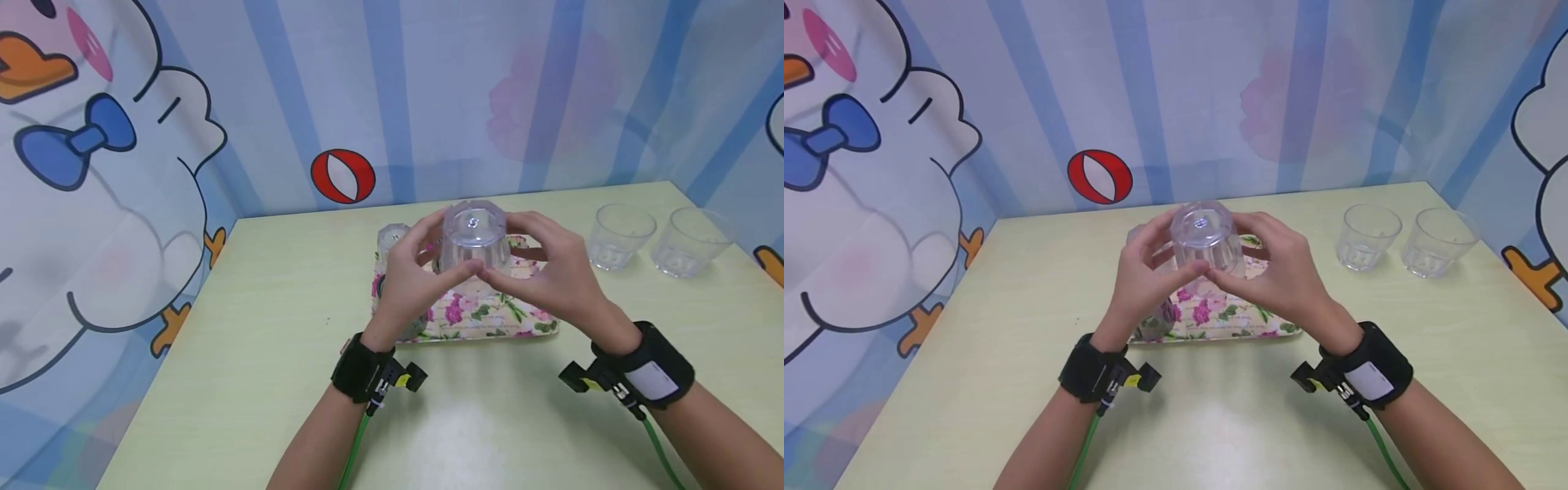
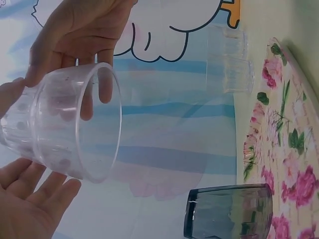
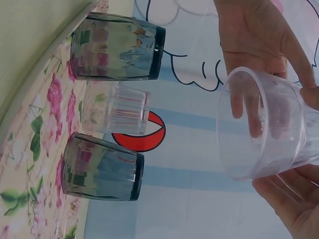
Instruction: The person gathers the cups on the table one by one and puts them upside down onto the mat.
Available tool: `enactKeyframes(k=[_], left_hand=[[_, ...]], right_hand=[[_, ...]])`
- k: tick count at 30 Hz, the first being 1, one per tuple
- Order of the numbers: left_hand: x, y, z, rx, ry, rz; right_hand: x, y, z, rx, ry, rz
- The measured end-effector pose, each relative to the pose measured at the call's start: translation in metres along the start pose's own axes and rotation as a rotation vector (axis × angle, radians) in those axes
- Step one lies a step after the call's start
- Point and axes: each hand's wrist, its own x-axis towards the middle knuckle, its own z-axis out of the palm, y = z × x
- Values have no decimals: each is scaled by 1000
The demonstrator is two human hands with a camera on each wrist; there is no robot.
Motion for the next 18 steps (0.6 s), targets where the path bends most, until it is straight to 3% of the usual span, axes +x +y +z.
enactKeyframes(k=[5,11,18], left_hand=[[0,7,-1,59,6,10],[1,9,2,136,-21,9],[6,3,15,109,-39,-26]], right_hand=[[-2,3,-1,-19,33,-17],[-5,9,-5,-12,17,26],[-8,18,-13,-41,-66,81]])
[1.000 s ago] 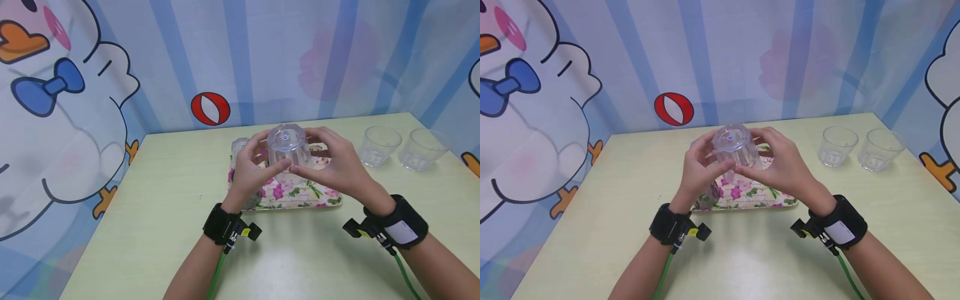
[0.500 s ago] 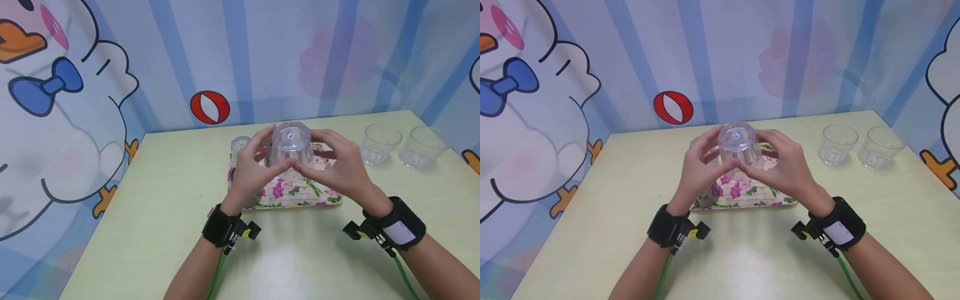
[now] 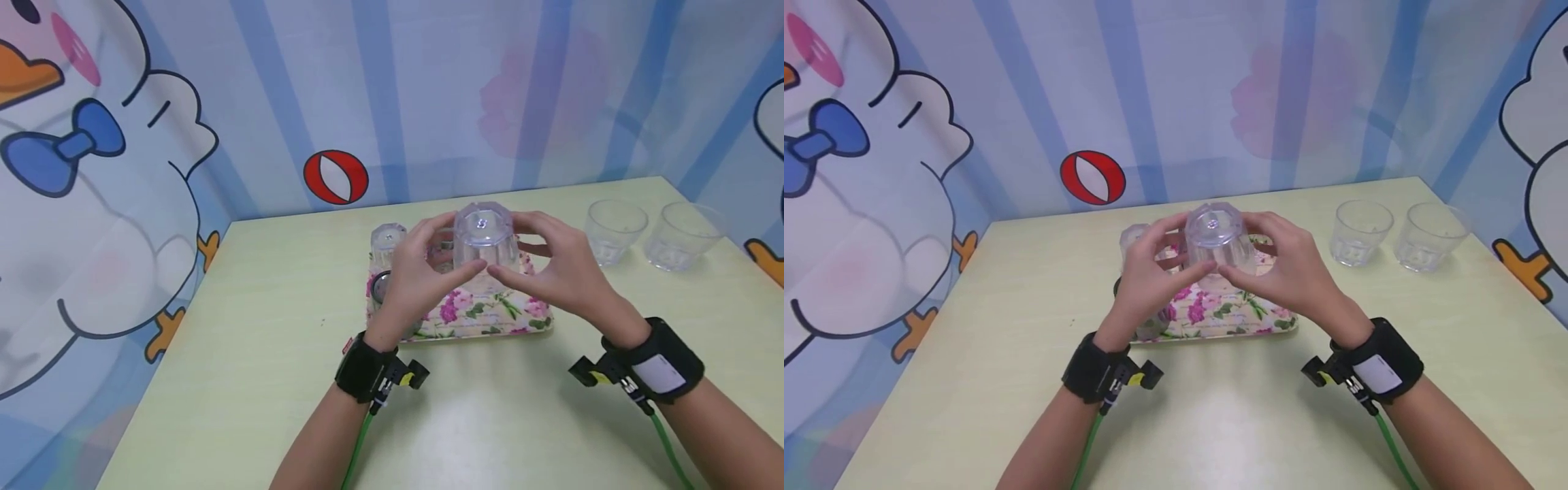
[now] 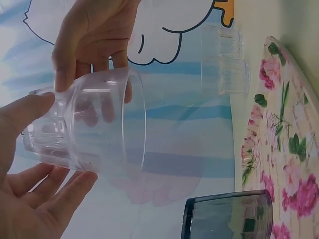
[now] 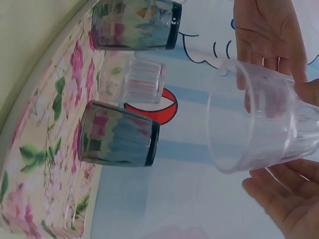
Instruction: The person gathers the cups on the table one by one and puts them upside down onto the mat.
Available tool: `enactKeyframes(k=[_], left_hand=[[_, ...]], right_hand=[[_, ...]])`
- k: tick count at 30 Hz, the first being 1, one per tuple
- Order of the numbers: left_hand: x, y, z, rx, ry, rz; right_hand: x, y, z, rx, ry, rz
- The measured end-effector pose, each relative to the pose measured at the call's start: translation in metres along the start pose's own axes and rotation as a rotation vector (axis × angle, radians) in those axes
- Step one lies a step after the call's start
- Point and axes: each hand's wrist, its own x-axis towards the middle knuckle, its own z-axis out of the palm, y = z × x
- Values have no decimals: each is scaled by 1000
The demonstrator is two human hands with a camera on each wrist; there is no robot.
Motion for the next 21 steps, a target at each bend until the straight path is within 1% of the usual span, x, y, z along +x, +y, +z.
enactKeyframes(k=[4,8,16,19,21], left_hand=[[6,-3,9,36,9,0],[12,-7,17,71,23,7],[22,-16,32,55,34,-9],[26,-19,38,68,44,-13],[29,-22,42,93,52,-15]], right_hand=[[2,4,-4,-21,-48,36],[3,9,-7,-21,-65,63],[7,25,-9,-14,-96,158],[10,31,-10,-10,-108,182],[11,35,-9,-8,-119,198]])
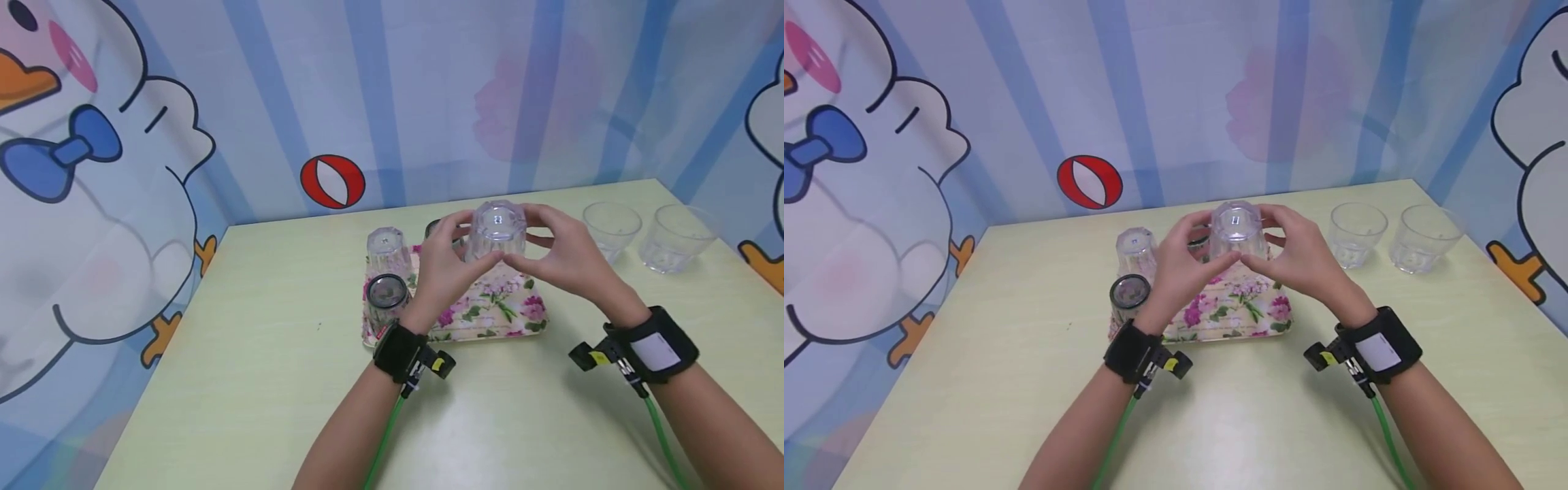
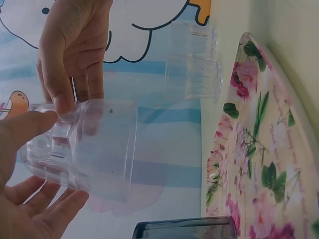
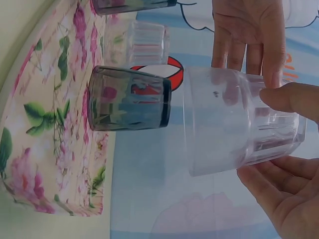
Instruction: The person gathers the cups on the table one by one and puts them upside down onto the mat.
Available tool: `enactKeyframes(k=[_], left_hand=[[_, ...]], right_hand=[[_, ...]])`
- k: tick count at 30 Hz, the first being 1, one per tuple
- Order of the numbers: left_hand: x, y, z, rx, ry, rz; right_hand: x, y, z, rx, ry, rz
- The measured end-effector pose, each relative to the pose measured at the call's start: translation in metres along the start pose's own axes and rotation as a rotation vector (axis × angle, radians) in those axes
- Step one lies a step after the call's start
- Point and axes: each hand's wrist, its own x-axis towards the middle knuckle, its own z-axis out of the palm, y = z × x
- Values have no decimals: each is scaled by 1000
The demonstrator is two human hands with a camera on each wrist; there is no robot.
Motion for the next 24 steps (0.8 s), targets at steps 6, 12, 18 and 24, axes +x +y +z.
enactKeyframes(k=[6,12,18,24], left_hand=[[8,-6,12,49,5,-32],[15,-14,22,75,21,-90],[20,-29,30,118,0,-171],[20,-43,38,160,-14,-196]], right_hand=[[6,12,2,35,-36,31],[16,27,7,63,-81,128],[26,43,14,69,-147,184],[29,55,23,79,-179,229]])
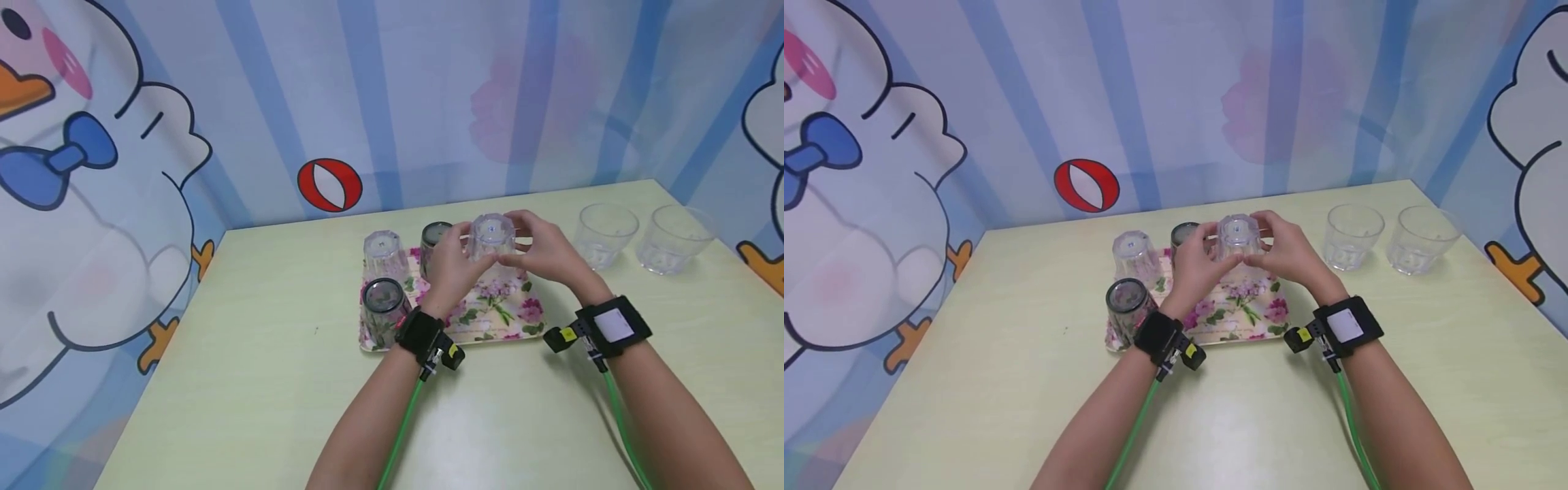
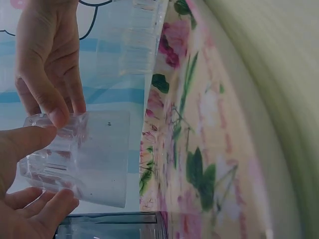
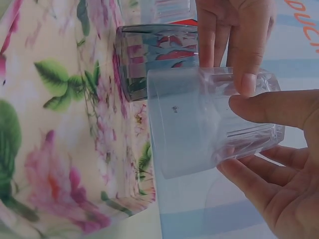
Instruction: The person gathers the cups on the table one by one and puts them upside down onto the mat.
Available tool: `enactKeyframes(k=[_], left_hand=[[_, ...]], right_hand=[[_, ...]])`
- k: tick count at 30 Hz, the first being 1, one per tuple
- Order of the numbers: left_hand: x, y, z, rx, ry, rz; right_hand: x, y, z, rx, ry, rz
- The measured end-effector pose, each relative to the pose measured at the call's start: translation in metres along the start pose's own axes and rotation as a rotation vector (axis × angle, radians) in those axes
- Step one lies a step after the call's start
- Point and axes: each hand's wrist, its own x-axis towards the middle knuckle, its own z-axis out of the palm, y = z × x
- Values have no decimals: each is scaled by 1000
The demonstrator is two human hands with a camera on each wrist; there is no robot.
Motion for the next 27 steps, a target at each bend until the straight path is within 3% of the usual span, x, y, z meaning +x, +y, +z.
enactKeyframes(k=[10,27], left_hand=[[2,-3,11,39,-40,10],[7,-4,20,137,-33,10]], right_hand=[[4,16,5,-9,-19,7],[7,27,11,6,-16,23]])
